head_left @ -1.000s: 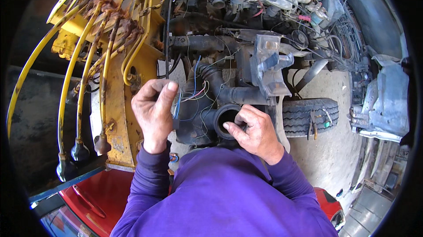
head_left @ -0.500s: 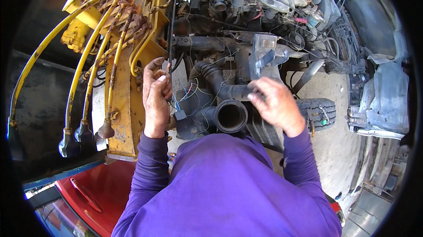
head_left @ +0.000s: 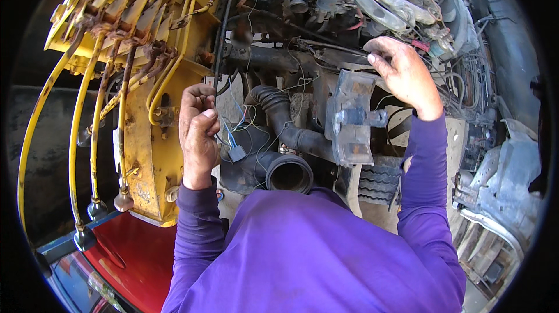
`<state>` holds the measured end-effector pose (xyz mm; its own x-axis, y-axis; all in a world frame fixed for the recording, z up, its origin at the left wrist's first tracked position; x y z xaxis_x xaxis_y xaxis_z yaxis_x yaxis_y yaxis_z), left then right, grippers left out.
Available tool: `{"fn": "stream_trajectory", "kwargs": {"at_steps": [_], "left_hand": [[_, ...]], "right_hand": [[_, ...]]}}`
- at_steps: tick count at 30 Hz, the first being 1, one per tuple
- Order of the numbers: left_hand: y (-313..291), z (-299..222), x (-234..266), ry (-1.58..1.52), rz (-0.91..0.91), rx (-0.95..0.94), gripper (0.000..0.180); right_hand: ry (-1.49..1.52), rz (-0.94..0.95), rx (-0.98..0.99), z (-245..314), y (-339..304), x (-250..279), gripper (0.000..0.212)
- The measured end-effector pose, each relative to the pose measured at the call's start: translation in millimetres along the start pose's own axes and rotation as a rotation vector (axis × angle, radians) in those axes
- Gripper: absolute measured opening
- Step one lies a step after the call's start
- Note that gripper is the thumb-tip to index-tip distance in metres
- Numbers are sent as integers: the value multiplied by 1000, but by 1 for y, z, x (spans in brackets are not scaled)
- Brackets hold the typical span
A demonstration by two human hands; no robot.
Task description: The person works on a vehicle's engine wiring, stripping wire ends with pliers, twisting wires together, and securing connections with electrical tape. The person repeatedly reaches into the engine bay to adjust and tape the wiring harness.
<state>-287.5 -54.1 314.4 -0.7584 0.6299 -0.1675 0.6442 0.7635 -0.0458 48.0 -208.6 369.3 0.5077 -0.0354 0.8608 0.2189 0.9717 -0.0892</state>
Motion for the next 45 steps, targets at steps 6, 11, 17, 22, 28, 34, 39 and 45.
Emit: {"fn": "stream_trajectory", "kwargs": {"at_steps": [6,11,17,22,28,34,39,45], "left_hand": [[34,20,-8,266,70,147,50],[80,57,1,69,25,139,51],[134,103,11,-31,49,262,49],[178,141,10,-33,76,318,42],[218,182,4,-66,130,372,29],[254,238,-12,-24,181,436,27],[296,295,-41,187,364,327,29],[323,342,-51,148,438,479,29]], "right_hand": [[247,414,-32,-59,82,-54,27],[175,588,-14,-101,131,-112,29],[129,647,-86,-143,168,-173,31],[105,642,-117,-167,194,-201,30],[83,609,-85,-184,225,-221,30],[147,446,-33,-201,249,-248,31],[117,348,41,-195,270,-263,31],[79,259,38,-194,277,-269,29]]}}
Point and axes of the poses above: each hand's wrist, its own y-axis towards the middle knuckle, its own x-axis out of the back of the hand, z = x × y, the point moved 7 cm from there along y, towards the middle knuckle, and after that the axes turned 11 degrees about z, right-handed, at the moved point
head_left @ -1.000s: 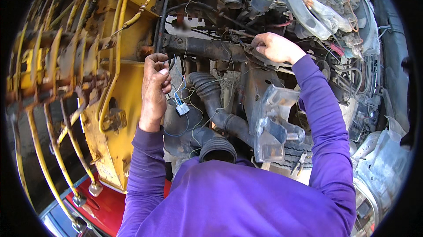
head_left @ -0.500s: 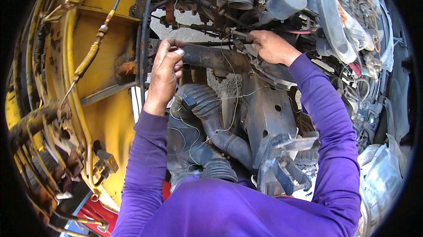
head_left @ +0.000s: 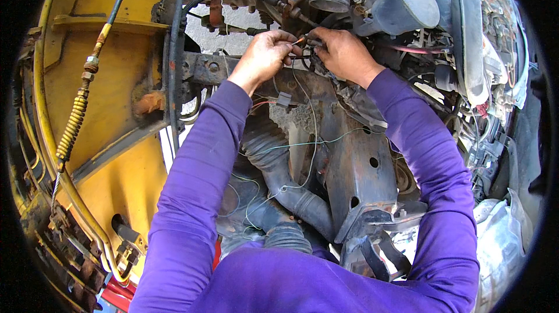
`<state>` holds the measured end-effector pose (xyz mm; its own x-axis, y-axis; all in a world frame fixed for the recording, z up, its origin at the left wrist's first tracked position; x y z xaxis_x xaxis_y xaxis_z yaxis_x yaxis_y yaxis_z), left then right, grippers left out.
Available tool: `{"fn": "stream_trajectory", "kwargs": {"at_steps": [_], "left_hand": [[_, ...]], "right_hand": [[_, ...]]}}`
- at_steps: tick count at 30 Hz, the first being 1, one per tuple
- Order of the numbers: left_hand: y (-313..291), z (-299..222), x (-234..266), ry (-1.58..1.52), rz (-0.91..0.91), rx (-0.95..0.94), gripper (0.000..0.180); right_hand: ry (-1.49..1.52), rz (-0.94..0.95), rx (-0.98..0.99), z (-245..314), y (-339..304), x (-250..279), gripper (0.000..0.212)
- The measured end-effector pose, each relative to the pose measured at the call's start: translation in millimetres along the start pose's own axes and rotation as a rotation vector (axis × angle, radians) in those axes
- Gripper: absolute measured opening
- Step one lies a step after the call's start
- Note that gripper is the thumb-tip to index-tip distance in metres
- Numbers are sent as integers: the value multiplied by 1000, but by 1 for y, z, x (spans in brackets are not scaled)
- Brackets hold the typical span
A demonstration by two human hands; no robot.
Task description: The person works on a vehicle's engine wiring, stripping wire ends with pliers, twisting wires together, and securing connections with electrical tape. The person repeatedly reaches into the engine bay to adjust and tape the wiring harness.
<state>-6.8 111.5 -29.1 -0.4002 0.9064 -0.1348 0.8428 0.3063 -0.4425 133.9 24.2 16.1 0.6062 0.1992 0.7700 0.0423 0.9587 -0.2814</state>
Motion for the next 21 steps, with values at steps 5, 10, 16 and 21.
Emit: {"fn": "stream_trajectory", "kwargs": {"at_steps": [5,10,16,21], "left_hand": [[12,15,1,-20,23,63,25],[18,18,1,37,48,103,26],[24,18,-3,-23,4,117,27],[25,20,-3,-5,31,111,27]], "right_hand": [[-14,-17,43,1,-3,0,29],[-32,-25,38,0,-4,1,28],[-228,16,81,11,-2,-1,29],[-366,-29,86,25,-1,-1,27]]}}
Point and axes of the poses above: each hand's wrist, its own y-axis towards the middle knuckle, its own x-axis out of the back of the hand, z = x × y, the point moved 7 cm from there along y, towards the middle knuckle, and after that the axes turned 11 degrees about z, right-handed, at the moved point
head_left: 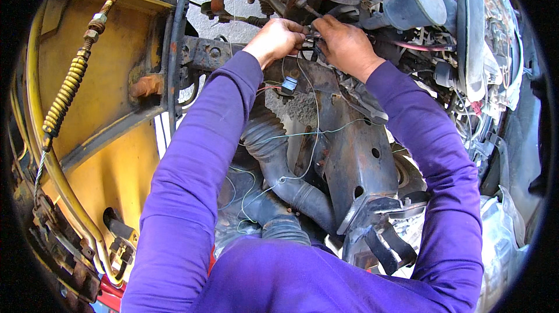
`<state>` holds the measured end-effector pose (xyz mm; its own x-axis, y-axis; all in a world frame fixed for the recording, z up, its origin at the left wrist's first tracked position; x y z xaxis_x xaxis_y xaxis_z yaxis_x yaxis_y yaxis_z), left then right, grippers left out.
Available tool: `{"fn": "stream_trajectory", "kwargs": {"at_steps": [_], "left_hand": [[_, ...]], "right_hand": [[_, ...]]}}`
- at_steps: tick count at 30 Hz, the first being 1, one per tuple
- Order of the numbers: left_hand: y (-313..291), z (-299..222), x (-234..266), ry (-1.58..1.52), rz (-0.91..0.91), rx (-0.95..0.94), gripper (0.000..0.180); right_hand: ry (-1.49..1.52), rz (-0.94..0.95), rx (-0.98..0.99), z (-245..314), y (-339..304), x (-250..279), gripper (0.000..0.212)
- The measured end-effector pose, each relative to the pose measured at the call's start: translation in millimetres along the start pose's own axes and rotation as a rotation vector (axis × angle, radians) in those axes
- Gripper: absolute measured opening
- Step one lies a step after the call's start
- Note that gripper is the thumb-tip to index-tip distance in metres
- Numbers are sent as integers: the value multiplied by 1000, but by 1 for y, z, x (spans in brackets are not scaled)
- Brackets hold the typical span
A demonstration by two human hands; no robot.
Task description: The person works on a vehicle's engine wiring, stripping wire ends with pliers, twisting wires together, and securing connections with electrical tape. The person repeatedly reaches into the engine bay to adjust and tape the wiring harness.
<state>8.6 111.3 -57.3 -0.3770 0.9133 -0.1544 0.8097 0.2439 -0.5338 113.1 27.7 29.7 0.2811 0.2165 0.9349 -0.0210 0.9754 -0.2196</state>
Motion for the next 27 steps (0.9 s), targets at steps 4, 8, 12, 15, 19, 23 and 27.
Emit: {"fn": "stream_trajectory", "kwargs": {"at_steps": [4,8,12,15,19,23,27], "left_hand": [[0,-4,-2,108,25,-55,27],[3,-3,-4,201,104,-21,39],[-1,-7,-7,180,67,-26,34],[-1,-7,-7,185,25,-56,28],[1,-3,-5,195,52,-67,29],[-1,-7,-7,247,31,-70,30],[-3,-13,-11,277,48,-56,29]], "right_hand": [[-60,13,2,-2,-1,-5,27],[-61,34,31,-5,-1,-7,26],[-76,68,-2,-5,0,-9,25],[-85,84,16,-2,2,-8,23],[-95,118,60,1,3,-9,21],[117,75,-90,-10,4,-14,24],[339,173,-257,-31,12,-24,28]]}}
Point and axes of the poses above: each hand's wrist, its own y-axis towards the middle knuckle, its own x-axis out of the back of the hand, z = x × y, the point moved 7 cm from there along y, towards the middle knuckle, and after that the axes turned 11 degrees about z, right-handed, at the moved point
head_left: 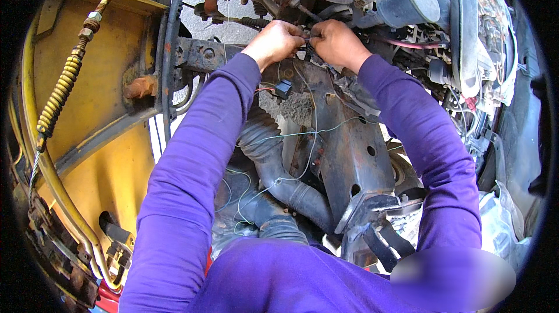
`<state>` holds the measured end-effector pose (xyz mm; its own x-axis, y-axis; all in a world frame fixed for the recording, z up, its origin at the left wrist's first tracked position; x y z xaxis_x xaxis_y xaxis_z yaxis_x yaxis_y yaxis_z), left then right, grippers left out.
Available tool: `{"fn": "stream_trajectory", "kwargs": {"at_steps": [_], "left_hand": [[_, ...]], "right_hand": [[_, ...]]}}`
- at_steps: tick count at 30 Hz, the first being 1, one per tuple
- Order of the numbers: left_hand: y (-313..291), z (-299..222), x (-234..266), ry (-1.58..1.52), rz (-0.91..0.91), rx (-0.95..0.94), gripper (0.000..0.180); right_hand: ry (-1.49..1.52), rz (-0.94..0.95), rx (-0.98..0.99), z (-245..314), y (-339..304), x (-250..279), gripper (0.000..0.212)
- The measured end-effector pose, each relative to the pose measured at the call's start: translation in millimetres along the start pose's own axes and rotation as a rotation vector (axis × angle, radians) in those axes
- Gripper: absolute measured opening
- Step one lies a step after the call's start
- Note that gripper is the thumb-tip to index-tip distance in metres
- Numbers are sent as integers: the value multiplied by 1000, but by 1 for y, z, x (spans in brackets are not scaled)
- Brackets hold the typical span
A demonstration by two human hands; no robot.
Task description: The person works on a vehicle's engine wiring, stripping wire ends with pliers, twisting wires together, and securing connections with electrical tape. The person repeatedly reaches into the engine bay to adjust and tape the wiring harness.
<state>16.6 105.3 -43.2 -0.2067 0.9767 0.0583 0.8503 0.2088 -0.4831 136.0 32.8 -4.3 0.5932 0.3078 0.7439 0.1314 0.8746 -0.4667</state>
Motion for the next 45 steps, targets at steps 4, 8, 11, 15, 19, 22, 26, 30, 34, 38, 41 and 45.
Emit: {"fn": "stream_trajectory", "kwargs": {"at_steps": [4,8,11,15,19,22,26,30,34,38,41,45], "left_hand": [[-1,-3,-2,79,-70,-48,31],[4,0,-5,112,-121,-102,35],[0,-1,-5,149,-181,-126,34],[-3,-6,-5,164,-129,-111,33],[-3,-1,-2,104,-134,-121,34],[0,0,-3,63,-138,-162,34],[0,1,-2,103,-128,-173,34],[4,7,-2,71,-75,-132,35],[4,7,-1,76,-106,-164,36],[-1,-3,-5,87,-39,-117,34],[2,3,-3,33,-60,-212,36],[-5,1,-1,88,-37,-135,36]], "right_hand": [[167,129,-66,-4,3,4,29],[210,101,-51,-8,0,5,29],[256,111,-48,-6,-6,8,26],[73,24,96,-5,-17,19,23],[-65,-189,250,8,-30,22,25],[-48,-33,214,-4,-24,9,26],[86,41,108,-16,-15,0,28],[169,-27,179,-14,-15,3,28],[167,-20,207,-14,-16,5,23],[182,-65,180,-25,-14,1,23],[226,-51,104,-27,-6,-2,22],[293,-32,41,-25,-3,-1,23]]}}
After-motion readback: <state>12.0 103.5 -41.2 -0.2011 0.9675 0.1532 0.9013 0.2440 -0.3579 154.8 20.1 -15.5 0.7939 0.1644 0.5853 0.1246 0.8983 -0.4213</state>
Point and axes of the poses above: each hand's wrist, its own y-axis towards the middle knuckle, its own x-axis out of the back of the hand, z = x × y, the point moved 7 cm from there along y, towards the middle knuckle, and after that the axes turned 11 degrees about z, right-handed, at the moved point
